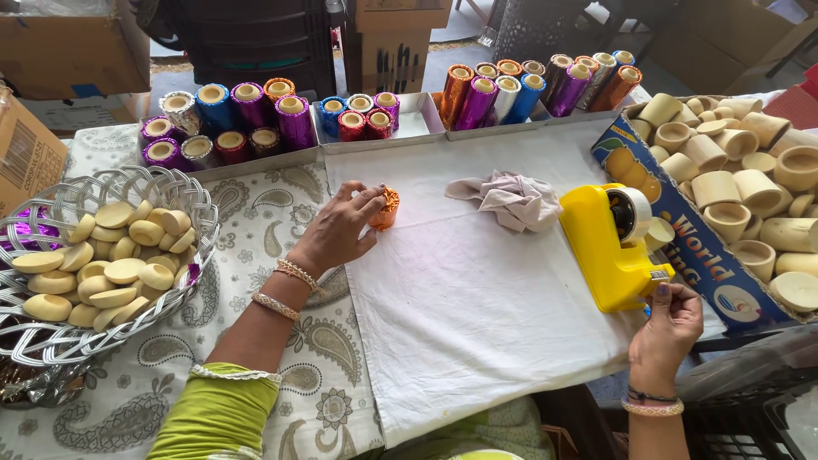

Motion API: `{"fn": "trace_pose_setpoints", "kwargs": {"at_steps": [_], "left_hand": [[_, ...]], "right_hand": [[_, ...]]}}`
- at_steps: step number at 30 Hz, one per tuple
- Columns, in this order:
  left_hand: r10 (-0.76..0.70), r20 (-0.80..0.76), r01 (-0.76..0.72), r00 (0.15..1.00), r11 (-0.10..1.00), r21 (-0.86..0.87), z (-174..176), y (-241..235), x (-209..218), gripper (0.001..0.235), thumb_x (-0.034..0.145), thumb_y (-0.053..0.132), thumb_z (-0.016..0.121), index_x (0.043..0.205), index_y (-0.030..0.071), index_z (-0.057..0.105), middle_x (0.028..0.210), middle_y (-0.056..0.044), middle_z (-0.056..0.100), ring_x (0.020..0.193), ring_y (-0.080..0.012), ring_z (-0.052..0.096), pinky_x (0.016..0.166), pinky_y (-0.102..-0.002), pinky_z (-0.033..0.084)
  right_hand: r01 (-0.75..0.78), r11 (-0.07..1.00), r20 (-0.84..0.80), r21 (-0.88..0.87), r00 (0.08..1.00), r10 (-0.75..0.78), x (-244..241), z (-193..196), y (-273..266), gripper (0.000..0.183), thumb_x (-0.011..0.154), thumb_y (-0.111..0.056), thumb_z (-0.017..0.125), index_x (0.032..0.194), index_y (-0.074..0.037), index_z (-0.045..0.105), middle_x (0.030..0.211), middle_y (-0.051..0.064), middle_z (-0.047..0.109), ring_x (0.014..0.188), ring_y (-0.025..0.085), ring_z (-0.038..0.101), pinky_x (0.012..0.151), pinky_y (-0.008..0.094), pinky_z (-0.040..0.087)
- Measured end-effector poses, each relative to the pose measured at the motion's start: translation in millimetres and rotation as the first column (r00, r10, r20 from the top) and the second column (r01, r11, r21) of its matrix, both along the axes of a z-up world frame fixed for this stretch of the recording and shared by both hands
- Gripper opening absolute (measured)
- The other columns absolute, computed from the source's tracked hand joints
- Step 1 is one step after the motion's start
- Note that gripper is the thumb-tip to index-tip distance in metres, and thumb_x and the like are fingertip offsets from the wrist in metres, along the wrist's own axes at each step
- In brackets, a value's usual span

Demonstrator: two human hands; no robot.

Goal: The person wraps small cylindrical candles in shiny metallic foil. They pick up a candle, wrap it in purple foil, and place it in a tray. Later, they wrap another candle in orange foil, securing the ends with tape from a yellow dispenser.

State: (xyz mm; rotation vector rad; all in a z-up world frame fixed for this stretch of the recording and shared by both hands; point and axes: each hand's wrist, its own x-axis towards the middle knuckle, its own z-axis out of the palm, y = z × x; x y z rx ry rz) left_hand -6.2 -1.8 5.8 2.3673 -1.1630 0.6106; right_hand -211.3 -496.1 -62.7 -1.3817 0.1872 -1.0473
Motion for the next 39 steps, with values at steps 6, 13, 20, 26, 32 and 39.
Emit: {"fn": "trace_pose_setpoints", "kwargs": {"at_steps": [6, 13, 20, 26, 32, 39], "left_hand": [[-0.010, 0.013, 0.010, 1.000, 1.000, -0.024, -2.2, 1.1, 2.9, 0.049, 0.075, 0.009, 0.078, 0.120, 0.000, 0.063, 0.135, -0.013, 0.065, 0.124, -0.0355, 0.052, 0.105, -0.044, 0.051], [-0.020, 0.037, 0.021, 0.999, 0.999, -0.026, -5.4, 2.5, 8.7, 0.047, 0.073, 0.009, 0.077, 0.117, -0.002, 0.065, 0.133, -0.015, 0.066, 0.125, -0.0364, 0.051, 0.107, -0.043, 0.048], [0.003, 0.061, -0.003, 0.998, 1.000, -0.005, -4.7, 4.4, 4.1, 0.051, 0.074, 0.011, 0.076, 0.123, 0.000, 0.066, 0.133, -0.011, 0.060, 0.129, -0.0338, 0.046, 0.110, -0.044, 0.046], [0.004, 0.029, -0.004, 1.000, 1.000, -0.008, -5.7, 4.9, 4.6, 0.053, 0.073, 0.011, 0.077, 0.124, 0.001, 0.066, 0.127, -0.008, 0.059, 0.126, -0.0333, 0.046, 0.108, -0.046, 0.047], [-0.013, 0.047, 0.015, 0.999, 0.999, -0.031, -1.4, 6.4, 1.7, 0.049, 0.074, 0.006, 0.072, 0.123, 0.002, 0.068, 0.125, -0.008, 0.064, 0.123, -0.0336, 0.051, 0.107, -0.043, 0.049], [-0.037, 0.065, 0.041, 0.997, 0.998, -0.055, 3.2, 5.3, -1.2, 0.053, 0.071, 0.007, 0.070, 0.123, -0.003, 0.067, 0.123, -0.011, 0.067, 0.118, -0.0342, 0.053, 0.104, -0.043, 0.050]], "right_hand": [[0.059, 0.996, -0.024, -0.073, 0.998, -0.061, 1.4, -19.4, -4.3, 0.018, 0.111, -0.016, 0.072, 0.113, -0.005, 0.058, 0.109, 0.002, 0.064, 0.099, 0.009, 0.061, 0.097, 0.024, 0.055], [0.047, 0.993, -0.007, -0.111, 0.999, -0.048, 0.5, -9.0, 42.2, 0.016, 0.108, -0.011, 0.072, 0.109, -0.006, 0.058, 0.106, -0.002, 0.063, 0.099, 0.007, 0.057, 0.096, 0.022, 0.049], [-0.185, 0.728, -0.159, -0.660, 0.982, 0.105, 61.0, 77.7, 164.5, 0.013, 0.091, -0.005, 0.078, 0.096, -0.003, 0.066, 0.096, 0.005, 0.067, 0.097, 0.018, 0.061, 0.091, 0.029, 0.048], [-0.457, 0.467, -0.295, -0.757, 0.877, 0.380, 151.1, 131.5, 254.9, 0.018, 0.092, -0.016, 0.079, 0.097, -0.003, 0.068, 0.099, 0.007, 0.067, 0.097, 0.020, 0.061, 0.081, 0.034, 0.053], [-0.765, 0.455, -0.525, -0.456, 0.644, 0.556, 257.0, 57.1, 268.8, 0.021, 0.098, -0.018, 0.076, 0.097, 0.001, 0.068, 0.080, 0.000, 0.065, 0.074, 0.005, 0.055, 0.062, 0.025, 0.050], [-0.833, 0.443, -0.616, -0.331, 0.547, 0.567, 264.5, 49.9, 271.3, 0.020, 0.096, -0.018, 0.073, 0.095, 0.001, 0.068, 0.084, 0.000, 0.073, 0.078, 0.001, 0.067, 0.067, 0.020, 0.057]]}}
